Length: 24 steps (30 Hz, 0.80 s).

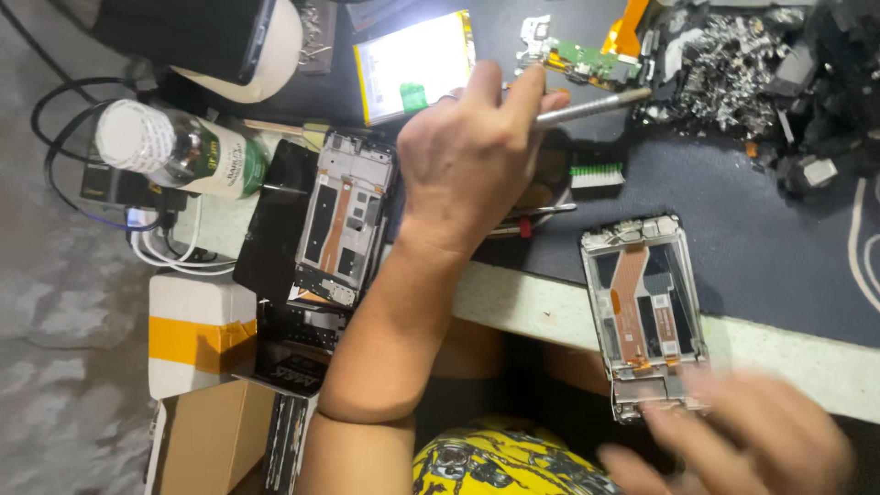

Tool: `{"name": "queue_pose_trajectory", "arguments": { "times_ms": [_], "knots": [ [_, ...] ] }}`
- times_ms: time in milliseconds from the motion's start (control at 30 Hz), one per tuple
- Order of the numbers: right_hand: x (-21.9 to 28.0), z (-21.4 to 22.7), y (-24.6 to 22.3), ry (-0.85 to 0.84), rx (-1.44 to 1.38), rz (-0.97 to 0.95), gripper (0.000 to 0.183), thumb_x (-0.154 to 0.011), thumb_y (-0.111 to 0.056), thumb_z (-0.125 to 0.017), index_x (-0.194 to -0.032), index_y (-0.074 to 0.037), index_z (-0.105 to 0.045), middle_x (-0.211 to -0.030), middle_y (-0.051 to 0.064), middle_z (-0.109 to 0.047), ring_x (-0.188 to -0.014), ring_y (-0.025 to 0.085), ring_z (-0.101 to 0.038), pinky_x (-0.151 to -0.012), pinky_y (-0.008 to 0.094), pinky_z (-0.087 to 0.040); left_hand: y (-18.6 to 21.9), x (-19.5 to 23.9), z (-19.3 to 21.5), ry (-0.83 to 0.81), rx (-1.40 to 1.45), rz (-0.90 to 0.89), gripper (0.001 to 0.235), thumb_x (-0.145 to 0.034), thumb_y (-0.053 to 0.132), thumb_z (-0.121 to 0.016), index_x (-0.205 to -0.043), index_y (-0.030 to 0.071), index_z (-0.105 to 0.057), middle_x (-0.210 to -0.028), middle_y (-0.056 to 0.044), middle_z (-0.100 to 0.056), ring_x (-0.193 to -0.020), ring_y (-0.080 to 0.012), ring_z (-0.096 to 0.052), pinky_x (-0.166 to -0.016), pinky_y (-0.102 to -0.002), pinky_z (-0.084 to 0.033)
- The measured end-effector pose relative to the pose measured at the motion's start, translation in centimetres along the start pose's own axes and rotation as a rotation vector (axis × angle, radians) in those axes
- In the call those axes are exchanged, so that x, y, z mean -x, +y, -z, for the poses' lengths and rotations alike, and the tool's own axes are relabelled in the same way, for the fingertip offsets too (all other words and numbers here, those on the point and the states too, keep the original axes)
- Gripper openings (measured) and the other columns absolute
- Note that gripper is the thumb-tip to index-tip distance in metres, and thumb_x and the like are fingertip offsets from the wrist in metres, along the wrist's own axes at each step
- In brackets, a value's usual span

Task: The person disassembles a smartphone, removes the battery, and uses a metal spudger to disconnect ribbon cables and remove internal components. The person then places the battery aside and continues to manipulate the phone's internal frame and connectors.

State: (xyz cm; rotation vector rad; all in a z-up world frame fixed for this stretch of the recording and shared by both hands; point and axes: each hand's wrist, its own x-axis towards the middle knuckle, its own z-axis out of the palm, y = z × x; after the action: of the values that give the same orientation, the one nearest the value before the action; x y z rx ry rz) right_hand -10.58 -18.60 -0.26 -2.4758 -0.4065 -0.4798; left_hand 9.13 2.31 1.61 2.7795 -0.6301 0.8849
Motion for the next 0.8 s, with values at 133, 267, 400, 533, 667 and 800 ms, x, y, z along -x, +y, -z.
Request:
{"name": "queue_pose_trajectory", "arguments": {
  "times_ms": [133, 267, 400, 533, 667, 800],
  "knots": [
    [0.1, -1.0, -1.1, -0.059, 0.224, -0.048, 0.063, -0.068, -0.049, -0.085, -0.119, -0.014, -0.071, -0.133, 0.012, -0.058, -0.121, 0.036, -0.057, -0.103, 0.054, -0.044, 0.2, 0.1, -0.6, 0.046, -0.026, 0.044, 0.028, -0.104, 0.039, -0.065, -0.120, 0.017, -0.073, -0.080, -0.003, -0.067, -0.056, -0.0215, -0.065, -0.048, -0.036, -0.045],
    [0.0, -0.9, -0.7, -0.060, 0.287, -0.072, 0.051, -0.071, -0.036, -0.084, -0.117, -0.018, -0.071, -0.137, 0.013, -0.056, -0.127, 0.039, -0.051, -0.105, 0.053, -0.042, -0.2, 0.1, -0.9, 0.086, 0.029, 0.107, 0.027, -0.106, 0.032, -0.065, -0.121, 0.010, -0.072, -0.081, -0.003, -0.068, -0.055, -0.0208, -0.064, -0.047, -0.037, -0.044],
    [-1.0, 0.0, 0.1, -0.169, 0.249, -0.112, 0.052, -0.072, -0.026, -0.081, -0.122, -0.022, -0.070, -0.141, 0.008, -0.058, -0.136, 0.035, -0.051, -0.111, 0.051, -0.041, -0.5, 0.5, -0.2, 0.253, 0.119, 0.057, 0.019, -0.112, 0.027, -0.066, -0.119, 0.009, -0.070, -0.083, -0.005, -0.062, -0.063, -0.0254, -0.062, -0.053, -0.036, -0.047],
    [-3.0, 1.6, 2.9, -0.259, 0.198, 0.058, 0.057, -0.070, -0.024, -0.076, -0.126, -0.021, -0.066, -0.145, 0.008, -0.057, -0.141, 0.036, -0.049, -0.118, 0.059, -0.034, -0.6, 0.9, 0.2, 0.296, 0.156, 0.037, 0.015, -0.111, 0.024, -0.069, -0.106, 0.010, -0.068, -0.081, -0.006, -0.060, -0.057, -0.0248, -0.059, -0.052, -0.036, -0.045],
    [-5.1, 2.8, 6.7, -0.339, 0.111, 0.177, 0.058, -0.067, -0.014, -0.068, -0.125, -0.022, -0.068, -0.145, 0.008, -0.057, -0.142, 0.034, -0.050, -0.119, 0.065, -0.027, -0.8, 0.9, 0.4, 0.302, 0.208, 0.005, 0.015, -0.109, 0.020, -0.070, -0.100, 0.008, -0.068, -0.074, -0.005, -0.057, -0.053, -0.0222, -0.055, -0.050, -0.037, -0.042],
    [-6.5, 5.8, 10.4, -0.267, 0.005, 0.132, 0.041, -0.074, -0.025, -0.071, -0.114, -0.017, -0.066, -0.137, 0.012, -0.061, -0.133, 0.032, -0.056, -0.118, 0.060, -0.037, -0.6, 0.8, 0.5, 0.332, 0.225, -0.034, 0.014, -0.111, 0.019, -0.068, -0.101, 0.009, -0.068, -0.077, -0.005, -0.059, -0.057, -0.0233, -0.057, -0.050, -0.035, -0.043]
  ]
}}
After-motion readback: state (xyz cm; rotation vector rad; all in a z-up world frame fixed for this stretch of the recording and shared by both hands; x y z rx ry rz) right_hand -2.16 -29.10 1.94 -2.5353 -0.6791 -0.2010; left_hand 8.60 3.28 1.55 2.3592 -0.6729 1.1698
